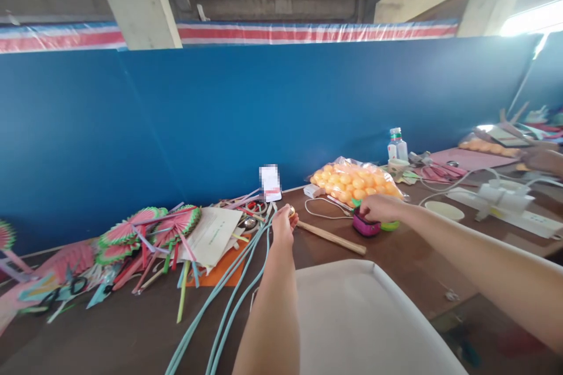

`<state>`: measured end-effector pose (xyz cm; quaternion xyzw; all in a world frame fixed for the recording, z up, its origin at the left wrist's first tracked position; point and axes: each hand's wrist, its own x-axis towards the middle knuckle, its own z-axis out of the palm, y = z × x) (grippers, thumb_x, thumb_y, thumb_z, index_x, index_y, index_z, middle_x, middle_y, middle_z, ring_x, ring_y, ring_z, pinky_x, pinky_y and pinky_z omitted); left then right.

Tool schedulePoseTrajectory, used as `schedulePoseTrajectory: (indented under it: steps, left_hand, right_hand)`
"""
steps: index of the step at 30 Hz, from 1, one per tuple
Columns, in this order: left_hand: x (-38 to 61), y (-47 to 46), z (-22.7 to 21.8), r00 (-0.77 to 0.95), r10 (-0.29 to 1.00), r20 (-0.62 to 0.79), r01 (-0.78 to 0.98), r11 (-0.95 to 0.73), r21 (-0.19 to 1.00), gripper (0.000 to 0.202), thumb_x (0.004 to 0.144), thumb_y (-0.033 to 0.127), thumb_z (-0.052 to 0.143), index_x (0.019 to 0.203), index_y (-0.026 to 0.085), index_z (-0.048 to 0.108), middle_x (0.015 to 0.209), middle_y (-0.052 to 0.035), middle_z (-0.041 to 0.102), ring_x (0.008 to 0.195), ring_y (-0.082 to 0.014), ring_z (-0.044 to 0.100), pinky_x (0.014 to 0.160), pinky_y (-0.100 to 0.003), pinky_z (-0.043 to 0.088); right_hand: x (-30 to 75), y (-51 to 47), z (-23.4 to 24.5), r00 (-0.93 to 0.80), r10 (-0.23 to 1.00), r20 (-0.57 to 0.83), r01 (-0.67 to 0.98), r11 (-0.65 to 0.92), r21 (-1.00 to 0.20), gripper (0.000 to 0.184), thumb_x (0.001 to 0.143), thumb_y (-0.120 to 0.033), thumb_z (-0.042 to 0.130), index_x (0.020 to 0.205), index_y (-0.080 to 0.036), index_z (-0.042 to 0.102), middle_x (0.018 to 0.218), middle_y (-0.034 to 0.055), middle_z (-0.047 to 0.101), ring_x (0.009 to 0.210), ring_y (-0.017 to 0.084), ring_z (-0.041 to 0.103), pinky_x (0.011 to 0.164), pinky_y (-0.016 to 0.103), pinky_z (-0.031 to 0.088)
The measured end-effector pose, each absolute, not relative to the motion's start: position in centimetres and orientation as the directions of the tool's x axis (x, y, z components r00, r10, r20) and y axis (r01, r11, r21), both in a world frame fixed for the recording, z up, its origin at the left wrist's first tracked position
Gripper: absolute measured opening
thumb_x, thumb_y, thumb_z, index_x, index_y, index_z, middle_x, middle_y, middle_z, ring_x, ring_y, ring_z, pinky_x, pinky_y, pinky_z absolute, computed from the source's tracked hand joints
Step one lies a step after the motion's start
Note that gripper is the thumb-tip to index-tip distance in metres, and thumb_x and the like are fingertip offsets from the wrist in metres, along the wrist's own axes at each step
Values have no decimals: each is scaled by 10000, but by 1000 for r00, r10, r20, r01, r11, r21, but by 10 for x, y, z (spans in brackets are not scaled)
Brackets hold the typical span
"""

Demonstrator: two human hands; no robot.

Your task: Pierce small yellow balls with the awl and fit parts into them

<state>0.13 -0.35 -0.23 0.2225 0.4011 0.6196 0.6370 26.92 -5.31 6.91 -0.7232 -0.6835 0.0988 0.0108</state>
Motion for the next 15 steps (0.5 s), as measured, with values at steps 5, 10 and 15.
schedulePoseTrajectory:
  steps: [5,10,15]
  left_hand:
    - [2,-1,-5,-100,963,-250,-575,149,805,118,802,242,659,812,146,592,695,-16,603,591,-91,615,591,-202,505]
    - [3,2,-7,-99,960,-260,-569,160,806,167,771,269,702,827,152,597,696,-20,607,592,-93,614,586,-201,502]
    - [3,-1,-2,-107,952,-288,-577,177,798,127,806,239,660,851,145,588,713,-26,606,570,-90,607,571,-207,496]
  right_hand:
    - [258,-46,74,5,973,-233,999,6,46,178,564,-90,590,657,-184,709,671,48,653,621,179,576,576,263,329]
    - [252,-46,74,-19,970,-241,990,52,133,194,542,-34,577,636,-166,685,696,91,658,651,225,596,580,285,330]
    - [255,-47,72,-33,978,-208,994,54,99,180,549,-26,576,607,-179,651,638,68,624,605,203,568,573,279,310]
